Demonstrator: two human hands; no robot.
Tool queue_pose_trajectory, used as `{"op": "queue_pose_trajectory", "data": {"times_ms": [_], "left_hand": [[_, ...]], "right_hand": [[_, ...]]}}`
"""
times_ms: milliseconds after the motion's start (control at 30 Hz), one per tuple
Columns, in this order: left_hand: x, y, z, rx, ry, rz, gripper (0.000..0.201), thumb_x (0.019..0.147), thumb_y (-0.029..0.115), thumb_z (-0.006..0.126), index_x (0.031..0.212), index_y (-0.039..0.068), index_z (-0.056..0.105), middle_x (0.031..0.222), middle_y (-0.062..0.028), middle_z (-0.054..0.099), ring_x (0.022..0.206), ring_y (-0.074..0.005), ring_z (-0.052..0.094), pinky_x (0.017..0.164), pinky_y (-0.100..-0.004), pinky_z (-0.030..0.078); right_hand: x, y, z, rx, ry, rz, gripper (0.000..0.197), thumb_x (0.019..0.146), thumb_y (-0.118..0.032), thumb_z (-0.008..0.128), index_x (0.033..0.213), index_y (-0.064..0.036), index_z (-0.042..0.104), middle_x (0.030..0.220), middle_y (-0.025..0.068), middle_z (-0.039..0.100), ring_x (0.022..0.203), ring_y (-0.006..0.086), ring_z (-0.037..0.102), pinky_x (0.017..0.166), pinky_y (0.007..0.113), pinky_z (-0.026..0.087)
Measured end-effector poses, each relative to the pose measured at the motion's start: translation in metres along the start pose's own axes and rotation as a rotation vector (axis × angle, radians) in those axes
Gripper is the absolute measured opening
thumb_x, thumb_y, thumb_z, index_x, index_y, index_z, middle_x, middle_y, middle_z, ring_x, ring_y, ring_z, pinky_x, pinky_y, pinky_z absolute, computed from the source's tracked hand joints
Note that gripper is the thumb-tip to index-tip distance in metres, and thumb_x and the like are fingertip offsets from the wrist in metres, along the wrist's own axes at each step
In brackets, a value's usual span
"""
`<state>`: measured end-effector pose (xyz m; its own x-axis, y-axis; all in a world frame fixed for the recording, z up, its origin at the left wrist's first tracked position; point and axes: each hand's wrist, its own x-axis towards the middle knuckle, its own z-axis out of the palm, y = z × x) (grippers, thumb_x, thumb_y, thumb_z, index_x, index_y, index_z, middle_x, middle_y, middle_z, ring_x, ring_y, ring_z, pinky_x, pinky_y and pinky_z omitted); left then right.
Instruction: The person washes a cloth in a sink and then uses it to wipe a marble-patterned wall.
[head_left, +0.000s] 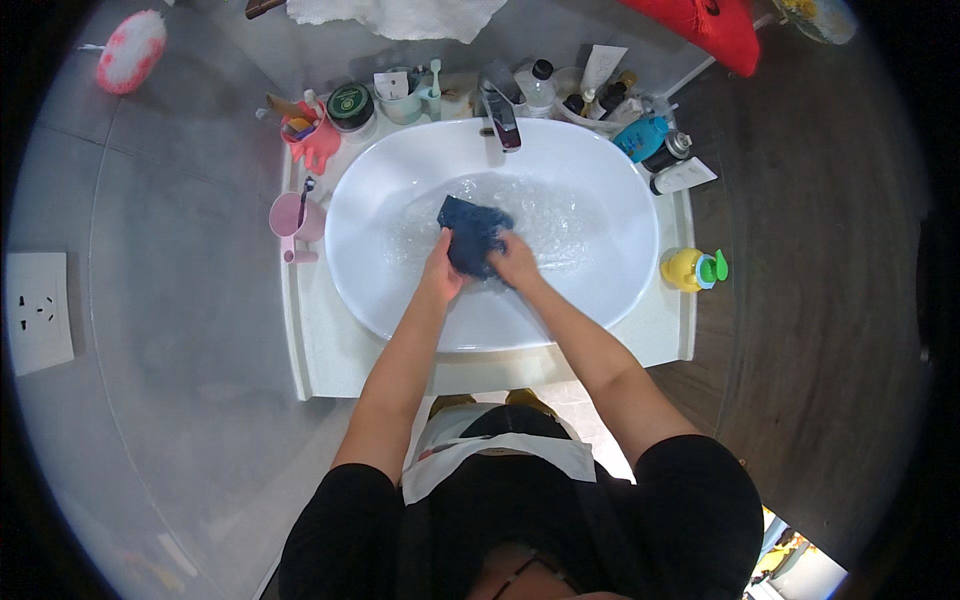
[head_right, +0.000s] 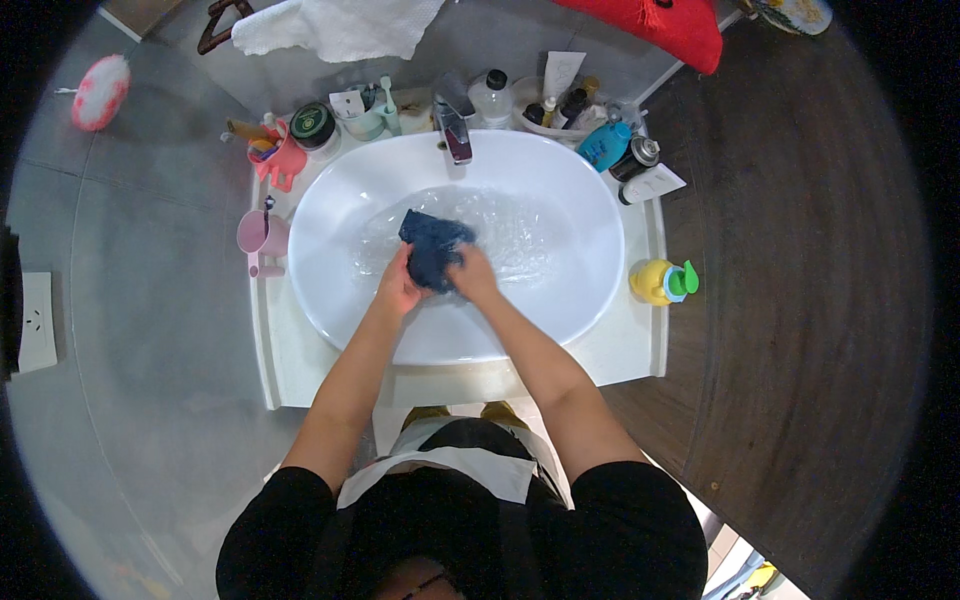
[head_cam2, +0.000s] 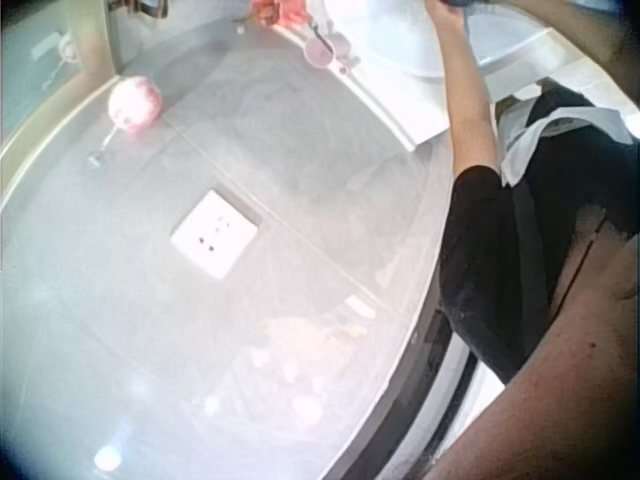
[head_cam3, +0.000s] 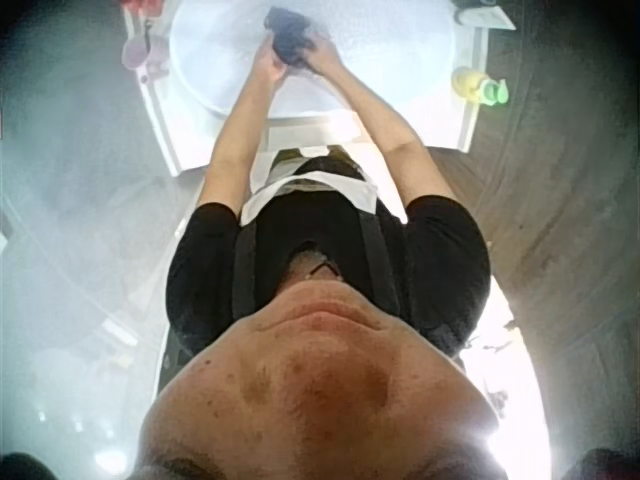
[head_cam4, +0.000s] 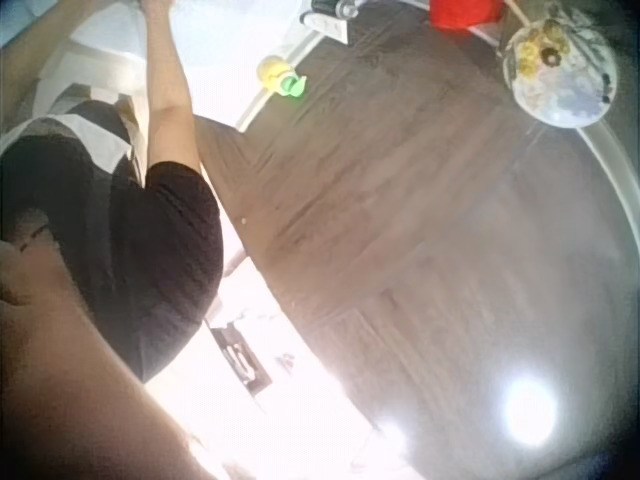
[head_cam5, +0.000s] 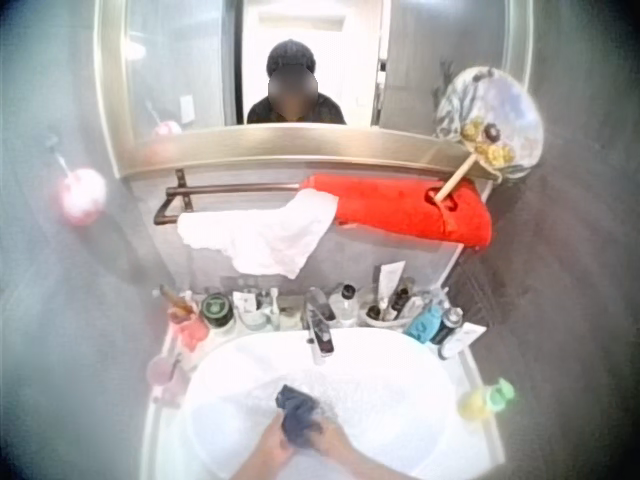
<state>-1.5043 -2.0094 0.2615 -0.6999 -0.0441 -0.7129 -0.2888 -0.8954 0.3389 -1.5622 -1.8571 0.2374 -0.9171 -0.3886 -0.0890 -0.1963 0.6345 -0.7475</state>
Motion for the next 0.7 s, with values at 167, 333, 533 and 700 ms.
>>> {"op": "queue_pose_trajectory", "data": {"times_ms": [167,333,533,700], "left_hand": [[0.013,0.002,-0.014,-0.173,-0.224,-0.144,0.052,0.086,0.054,0.059,0.11,0.009,0.057,0.097,-0.0094,0.061,0.091,-0.0243,0.06,0.081,-0.0389,0.051],[0.042,-0.015,-0.025,0.011,-0.203,0.204,0.034,0.088,0.044,0.061,0.099,0.012,0.058,0.091,-0.0078,0.062,0.082,-0.0205,0.06,0.076,-0.036,0.051],[-0.001,-0.032,0.025,-0.042,-0.117,0.105,0.03,0.096,0.028,0.04,0.096,0.007,0.061,0.091,-0.0065,0.063,0.083,-0.0181,0.061,0.072,-0.0318,0.051],[-0.039,-0.015,0.055,0.367,0.076,0.236,0.023,0.093,0.029,0.056,0.093,0.007,0.06,0.082,-0.0002,0.059,0.076,-0.011,0.055,0.069,-0.0302,0.047]], "right_hand": [[-0.038,-0.106,-0.04,0.392,-0.242,-0.243,0.029,0.079,-0.028,0.069,0.094,-0.0038,0.062,0.095,0.0149,0.06,0.091,0.0307,0.059,0.079,0.036,0.048],[-0.039,-0.121,-0.039,0.15,-0.193,-0.163,0.025,0.081,-0.032,0.066,0.084,-0.0073,0.063,0.086,0.0097,0.062,0.079,0.0312,0.061,0.069,0.04,0.049],[0.004,-0.065,-0.018,-0.162,0.15,0.021,0.027,0.087,-0.035,0.057,0.088,-0.0092,0.066,0.089,0.0129,0.066,0.076,0.0357,0.064,0.068,0.046,0.051],[0.011,-0.009,-0.065,-0.362,-0.118,0.02,0.031,0.089,-0.042,0.053,0.106,-0.0186,0.064,0.11,0.0098,0.061,0.09,0.0316,0.064,0.074,0.043,0.051]]}}
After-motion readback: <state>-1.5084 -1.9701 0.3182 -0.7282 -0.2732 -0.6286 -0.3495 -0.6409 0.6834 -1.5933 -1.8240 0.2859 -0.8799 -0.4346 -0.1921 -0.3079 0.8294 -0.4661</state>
